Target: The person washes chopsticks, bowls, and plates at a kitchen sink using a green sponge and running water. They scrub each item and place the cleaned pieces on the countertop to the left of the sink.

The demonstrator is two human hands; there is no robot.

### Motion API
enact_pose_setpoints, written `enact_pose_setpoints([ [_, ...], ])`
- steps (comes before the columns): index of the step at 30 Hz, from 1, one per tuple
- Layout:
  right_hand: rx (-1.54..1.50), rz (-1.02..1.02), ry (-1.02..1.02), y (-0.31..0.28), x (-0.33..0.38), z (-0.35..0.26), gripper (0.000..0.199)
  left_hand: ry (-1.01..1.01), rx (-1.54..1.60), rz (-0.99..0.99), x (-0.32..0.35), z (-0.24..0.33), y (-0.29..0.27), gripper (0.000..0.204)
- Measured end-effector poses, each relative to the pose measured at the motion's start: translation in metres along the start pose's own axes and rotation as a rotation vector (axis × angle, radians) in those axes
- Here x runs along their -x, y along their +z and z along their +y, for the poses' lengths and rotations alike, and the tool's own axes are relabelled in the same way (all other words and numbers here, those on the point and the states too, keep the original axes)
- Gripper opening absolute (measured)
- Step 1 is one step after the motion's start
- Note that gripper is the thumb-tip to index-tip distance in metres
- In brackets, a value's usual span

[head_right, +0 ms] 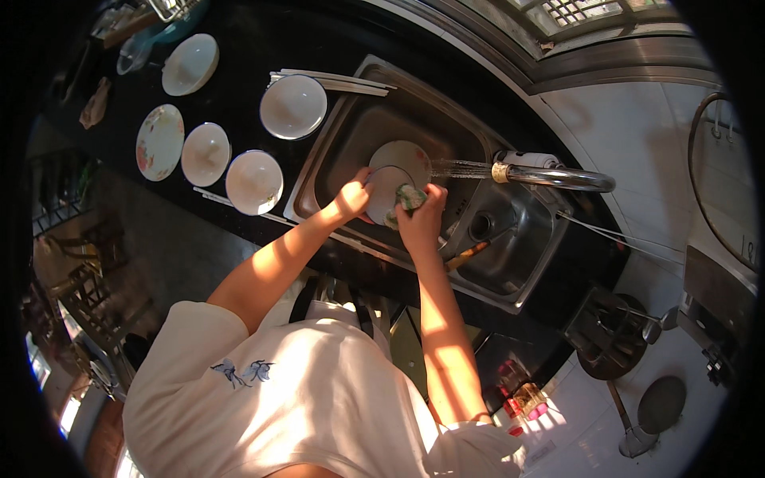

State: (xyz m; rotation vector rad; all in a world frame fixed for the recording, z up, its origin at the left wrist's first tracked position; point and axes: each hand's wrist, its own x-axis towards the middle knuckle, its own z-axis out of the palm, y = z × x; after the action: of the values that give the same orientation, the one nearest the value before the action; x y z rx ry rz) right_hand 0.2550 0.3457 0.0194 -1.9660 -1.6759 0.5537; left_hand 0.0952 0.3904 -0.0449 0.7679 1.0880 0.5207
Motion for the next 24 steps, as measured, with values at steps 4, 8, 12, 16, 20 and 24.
enact_pose_setpoints([
  [4, 0.029, 0.122, -0.031, 0.013, -0.008, -0.036, 0.052, 0.134, 0.028, 0.005, 0.020, 0.009, 0.022, 0.037],
  [8, 0.008, -0.006, -0.025, 0.027, 0.006, -0.036, 0.040, 0.288, -0.177, 0.209, 0.019, -0.002, 0.019, 0.036],
  [12, -0.135, 0.044, 0.084, 0.047, -0.005, -0.039, 0.034, 0.375, -0.182, 0.336, 0.016, -0.020, 0.014, 0.038],
  [16, -0.455, -0.276, 0.095, 0.049, -0.016, -0.026, 0.036, 0.317, -0.003, 0.204, 0.027, 0.004, 0.003, 0.040],
  [20, 0.326, -0.497, -0.091, 0.029, -0.024, -0.035, 0.026, 0.471, -0.298, 0.121, 0.019, 0.003, -0.013, 0.041],
  [24, 0.458, -0.083, -0.136, 0.034, -0.029, -0.037, 0.024, 0.957, -0.714, 0.069, -0.008, -0.024, -0.018, 0.057],
])
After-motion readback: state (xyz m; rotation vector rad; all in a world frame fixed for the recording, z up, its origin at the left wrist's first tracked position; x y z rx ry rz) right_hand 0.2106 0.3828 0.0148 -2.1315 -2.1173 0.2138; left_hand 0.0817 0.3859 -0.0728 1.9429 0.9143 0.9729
